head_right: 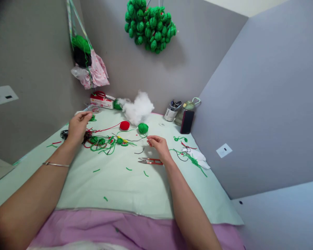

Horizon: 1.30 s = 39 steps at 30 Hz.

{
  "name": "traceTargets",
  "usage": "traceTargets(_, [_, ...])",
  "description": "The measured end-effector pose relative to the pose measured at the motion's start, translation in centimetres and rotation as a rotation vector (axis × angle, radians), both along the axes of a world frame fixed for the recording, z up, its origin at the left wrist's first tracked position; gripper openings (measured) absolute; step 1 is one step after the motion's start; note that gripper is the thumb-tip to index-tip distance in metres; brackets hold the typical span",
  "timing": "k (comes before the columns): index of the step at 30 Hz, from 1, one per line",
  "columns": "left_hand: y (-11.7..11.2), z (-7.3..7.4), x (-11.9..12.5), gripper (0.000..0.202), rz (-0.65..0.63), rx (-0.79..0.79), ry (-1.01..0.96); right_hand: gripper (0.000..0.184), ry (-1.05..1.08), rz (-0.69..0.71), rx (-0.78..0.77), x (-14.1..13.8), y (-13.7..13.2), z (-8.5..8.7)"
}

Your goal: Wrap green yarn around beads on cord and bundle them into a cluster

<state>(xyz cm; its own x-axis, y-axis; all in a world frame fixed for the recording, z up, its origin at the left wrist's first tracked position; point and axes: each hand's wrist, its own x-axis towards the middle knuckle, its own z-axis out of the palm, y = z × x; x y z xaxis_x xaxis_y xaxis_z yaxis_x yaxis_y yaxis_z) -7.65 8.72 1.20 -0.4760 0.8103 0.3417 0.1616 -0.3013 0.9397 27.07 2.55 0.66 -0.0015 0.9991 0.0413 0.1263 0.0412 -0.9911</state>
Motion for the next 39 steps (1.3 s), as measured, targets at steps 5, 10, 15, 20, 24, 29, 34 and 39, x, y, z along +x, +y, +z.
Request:
traceTargets(5, [0.8, -1.0, -1.3, 0.027, -0.021, -0.058, 0.064, 0.037, 0.107, 0.112, -0.002, -0.7, -0.5, 0.1])
traceTargets(10, [0.6, -1.9, -1.5, 0.031, -0.136, -0.201, 0.407, 0.028, 0.106, 0.050, 0.068, -1.6, -1.0, 0.3])
traceTargets(15, [-1.3, -1.1, 1.6, 0.020, 0.063, -0.001, 0.757, 0.028, 0.153, 0.105, 0.041, -2.6, -1.8, 0.8])
traceTargets(20, [-4.8, -0.3, 7.0, 0.026, -0.381, 0.013, 0.513, 0.030, 0.241, 0.180, -0.019, -3.9, -2.5, 0.7])
traceTargets(24, [-7.2, -0.5, 10.5, 0.052, -0.989, -0.230, 0.128, 0.027, 0.295, 0.211, 0.014, -4.6, -2.8, 0.7])
traceTargets(29, [-7.8, -1.0, 11.2, 0.044, -1.090, -0.357, 0.045, 0.027, 0.364, 0.134, 0.030, -4.1, -2.7, 1.1])
traceTargets(34, [-7.1, -1.2, 10.6, 0.036, -1.011, -0.341, 0.055, 0.030, 0.460, 0.002, 0.023, -3.2, -1.9, 0.9])
traceTargets(39, [-7.2, -1.0, 10.5, 0.034, -1.036, -0.342, 0.081, 0.026, 0.576, -0.165, 0.017, -1.2, -0.5, 0.8])
